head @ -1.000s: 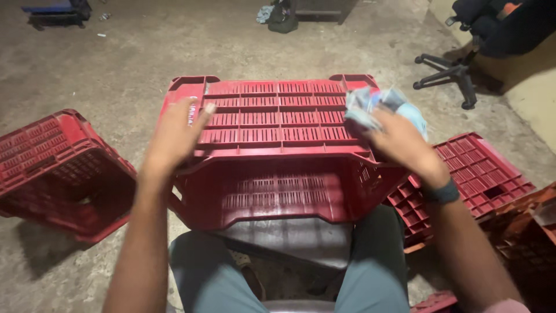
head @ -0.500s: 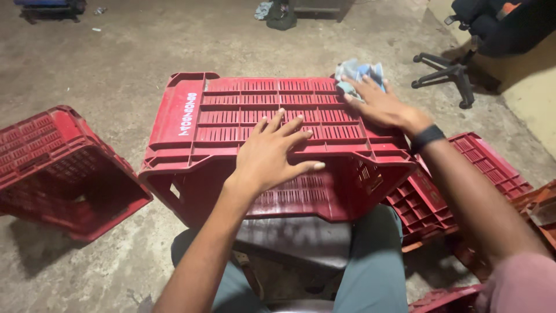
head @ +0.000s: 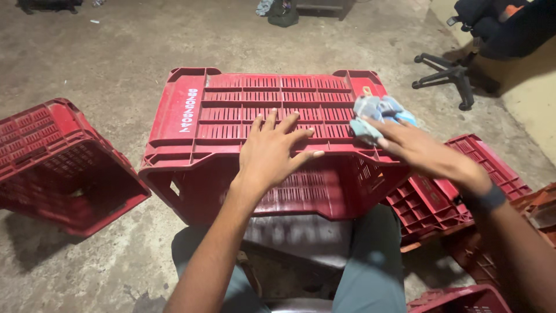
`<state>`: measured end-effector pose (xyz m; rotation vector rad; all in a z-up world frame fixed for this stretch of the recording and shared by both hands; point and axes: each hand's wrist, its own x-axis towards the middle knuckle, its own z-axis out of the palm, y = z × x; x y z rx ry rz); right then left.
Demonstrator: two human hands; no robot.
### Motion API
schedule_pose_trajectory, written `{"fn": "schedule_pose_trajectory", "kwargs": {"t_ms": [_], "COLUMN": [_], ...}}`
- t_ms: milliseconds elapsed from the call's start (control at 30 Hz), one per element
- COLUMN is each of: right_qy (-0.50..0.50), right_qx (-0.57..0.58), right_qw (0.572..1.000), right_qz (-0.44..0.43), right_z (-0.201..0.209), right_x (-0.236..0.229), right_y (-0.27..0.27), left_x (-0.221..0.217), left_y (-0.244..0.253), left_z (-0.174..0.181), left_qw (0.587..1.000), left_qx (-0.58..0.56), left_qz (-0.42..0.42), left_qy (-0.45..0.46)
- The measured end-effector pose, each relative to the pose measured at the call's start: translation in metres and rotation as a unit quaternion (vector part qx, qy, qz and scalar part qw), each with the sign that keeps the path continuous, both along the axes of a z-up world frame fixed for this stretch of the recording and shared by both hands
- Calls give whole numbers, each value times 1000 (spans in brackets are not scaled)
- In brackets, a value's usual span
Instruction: The person wipes the exterior and interior surfaces of a red plastic crate using a blue cloth. The person turns the crate over to clean different sides and continues wiping the inside surfaces.
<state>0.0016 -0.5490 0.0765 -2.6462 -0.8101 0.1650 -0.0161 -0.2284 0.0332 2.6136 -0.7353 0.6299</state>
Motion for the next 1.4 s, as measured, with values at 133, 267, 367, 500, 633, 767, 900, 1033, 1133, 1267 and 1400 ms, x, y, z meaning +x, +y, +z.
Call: {"fn": "schedule_pose_trajectory", "kwargs": {"t_ms": [133, 267, 367, 500, 633, 767, 900, 1033, 1133, 1267, 1400], "right_qy": [-55, -89, -128, -189, -251, -231, -260, -246, -245, -240, -227], "right_qx": [-30, -58, -107, -166, -188, -173, -160, -137, -131, -101, -14], "right_qw": [998, 994, 985, 965, 944, 950, 946, 953, 952, 955, 973], "right_qz": [-22, -25, -43, -74, -98, -118, -105, -112, -126, -144, -45], "right_z": [-10, -22, -25, -34, -37, -21, -10, 2, 5, -12, -44], "right_x": [0, 70, 124, 148, 123, 84, 39, 2, -24, -36, 12], "right_y": [-7, 0, 0, -4, -13, -10, -3, -4, -8, -12, -20], "left_x": [-2, 0, 0, 0, 0, 0, -1, -3, -1, -2, -3], "left_y": [2, 5, 5, 6, 3, 3, 2, 3, 4, 3, 3], "left_z": [-2, -1, -1, -2, -5, -6, -6, -4, -4, -4, -8], "left_qw": [1000, 999, 998, 999, 998, 999, 1000, 999, 1000, 999, 999], "left_qx": [-9, -9, -11, -14, -21, -18, -19, -25, -8, -24, -33], "left_qz": [-11, -39, -46, -42, -29, -19, -7, -6, -5, -8, -5], "left_qy": [-12, -30, -33, -29, -42, -34, -19, -22, -9, -24, -35]}}
